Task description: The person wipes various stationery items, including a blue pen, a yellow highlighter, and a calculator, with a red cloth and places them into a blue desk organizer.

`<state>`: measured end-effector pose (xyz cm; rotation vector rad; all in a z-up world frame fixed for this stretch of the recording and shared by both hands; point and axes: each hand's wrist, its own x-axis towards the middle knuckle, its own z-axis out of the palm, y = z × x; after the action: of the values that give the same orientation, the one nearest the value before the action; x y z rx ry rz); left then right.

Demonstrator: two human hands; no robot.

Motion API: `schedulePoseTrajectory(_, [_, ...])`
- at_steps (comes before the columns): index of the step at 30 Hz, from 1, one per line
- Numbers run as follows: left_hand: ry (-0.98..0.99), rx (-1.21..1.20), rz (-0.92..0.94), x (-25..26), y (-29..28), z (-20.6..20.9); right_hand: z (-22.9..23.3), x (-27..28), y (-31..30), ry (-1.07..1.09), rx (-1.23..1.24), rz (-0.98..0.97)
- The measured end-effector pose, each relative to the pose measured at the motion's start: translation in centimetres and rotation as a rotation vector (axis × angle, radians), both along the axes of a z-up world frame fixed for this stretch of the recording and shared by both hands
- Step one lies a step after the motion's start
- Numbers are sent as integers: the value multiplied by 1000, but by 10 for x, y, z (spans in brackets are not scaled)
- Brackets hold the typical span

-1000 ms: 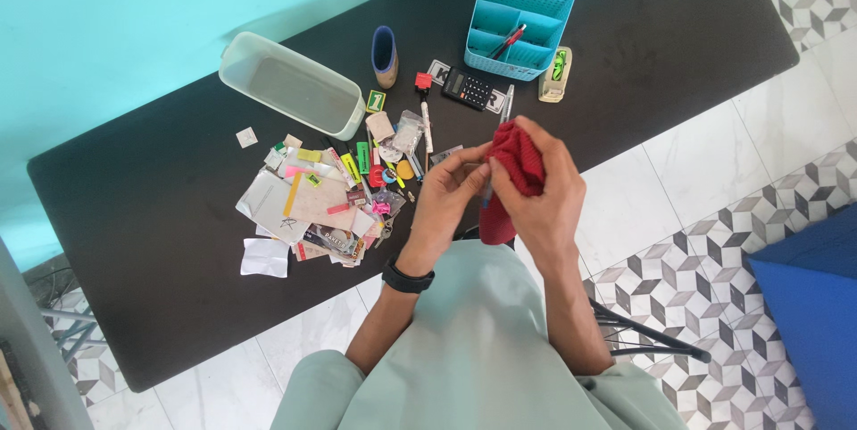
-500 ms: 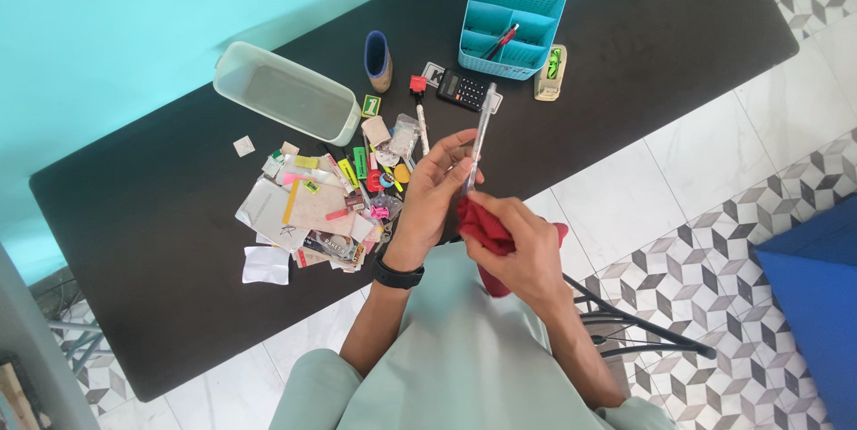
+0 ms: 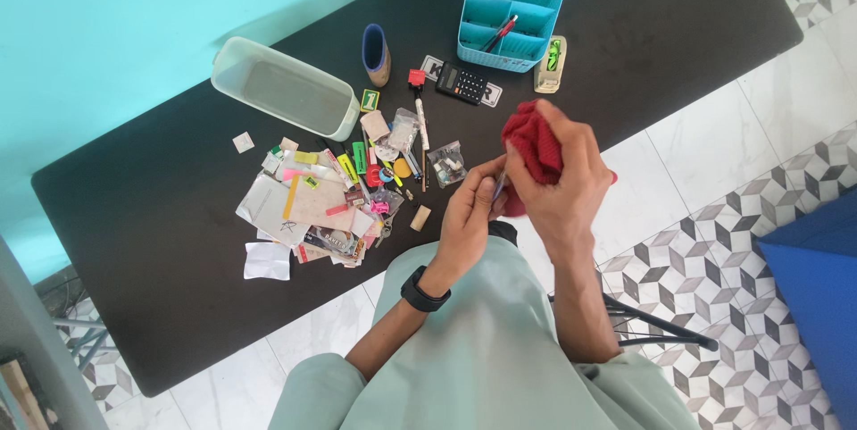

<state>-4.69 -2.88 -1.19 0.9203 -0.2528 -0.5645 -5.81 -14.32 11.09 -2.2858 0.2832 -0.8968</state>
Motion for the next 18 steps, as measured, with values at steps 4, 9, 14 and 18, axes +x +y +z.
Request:
schedulePoseTrajectory(4, [-98, 268, 41, 15, 5, 23, -9, 1, 12, -16, 115, -57])
schedulePoseTrajectory(9, [251, -127, 135, 36, 7, 40, -24, -16, 31, 122, 292, 145])
schedulePoseTrajectory(14, [220, -271, 71, 43, 14, 39, -28, -32, 35, 252, 367, 228])
schedulePoseTrajectory(18, [193, -267, 11, 47, 13, 38, -20, -34, 20, 329, 239, 335])
